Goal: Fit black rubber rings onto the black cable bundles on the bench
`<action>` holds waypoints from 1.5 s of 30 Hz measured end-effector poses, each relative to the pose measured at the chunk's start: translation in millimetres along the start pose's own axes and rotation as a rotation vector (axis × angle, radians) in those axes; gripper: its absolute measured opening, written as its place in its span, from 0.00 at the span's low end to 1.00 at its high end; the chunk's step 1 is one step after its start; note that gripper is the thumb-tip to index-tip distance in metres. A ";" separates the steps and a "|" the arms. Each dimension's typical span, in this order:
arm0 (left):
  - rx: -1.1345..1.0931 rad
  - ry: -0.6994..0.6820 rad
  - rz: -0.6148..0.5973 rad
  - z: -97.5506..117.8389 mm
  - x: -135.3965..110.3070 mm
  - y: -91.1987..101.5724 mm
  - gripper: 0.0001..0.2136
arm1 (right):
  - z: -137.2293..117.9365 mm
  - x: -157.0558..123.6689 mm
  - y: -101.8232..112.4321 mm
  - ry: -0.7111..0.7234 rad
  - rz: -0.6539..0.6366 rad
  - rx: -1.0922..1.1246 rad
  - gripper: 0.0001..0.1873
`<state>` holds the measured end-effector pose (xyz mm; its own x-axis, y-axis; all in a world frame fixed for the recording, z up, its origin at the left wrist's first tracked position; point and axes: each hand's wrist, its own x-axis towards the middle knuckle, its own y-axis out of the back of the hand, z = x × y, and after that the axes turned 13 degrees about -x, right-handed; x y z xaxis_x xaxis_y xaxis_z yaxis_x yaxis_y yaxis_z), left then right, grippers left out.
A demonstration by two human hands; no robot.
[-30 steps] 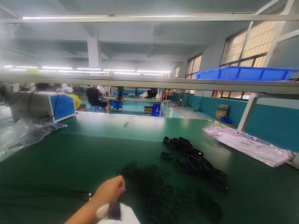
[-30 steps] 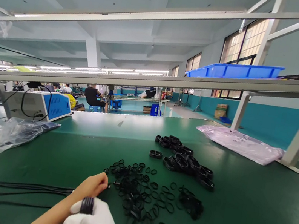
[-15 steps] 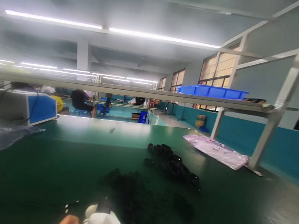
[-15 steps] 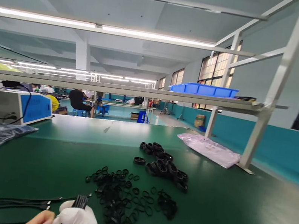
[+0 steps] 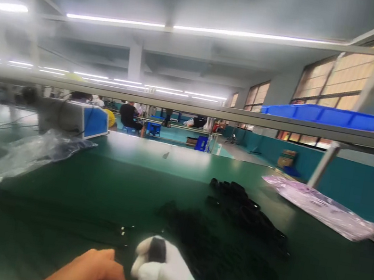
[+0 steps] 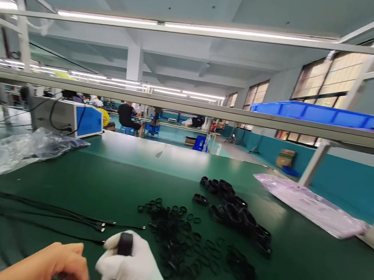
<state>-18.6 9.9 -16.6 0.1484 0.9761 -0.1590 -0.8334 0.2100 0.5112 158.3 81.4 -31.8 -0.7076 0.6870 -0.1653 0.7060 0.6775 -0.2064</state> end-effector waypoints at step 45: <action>-0.138 -0.358 0.231 25.5 12.5 -9.9 0.21 | 20.9 4.2 12.4 0.100 -0.354 -0.012 0.30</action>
<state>5.1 21.5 -2.1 0.1042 0.9597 0.2609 -0.9260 -0.0020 0.3774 163.4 87.2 -55.3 -0.9023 0.4311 0.0098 0.4184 0.8807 -0.2221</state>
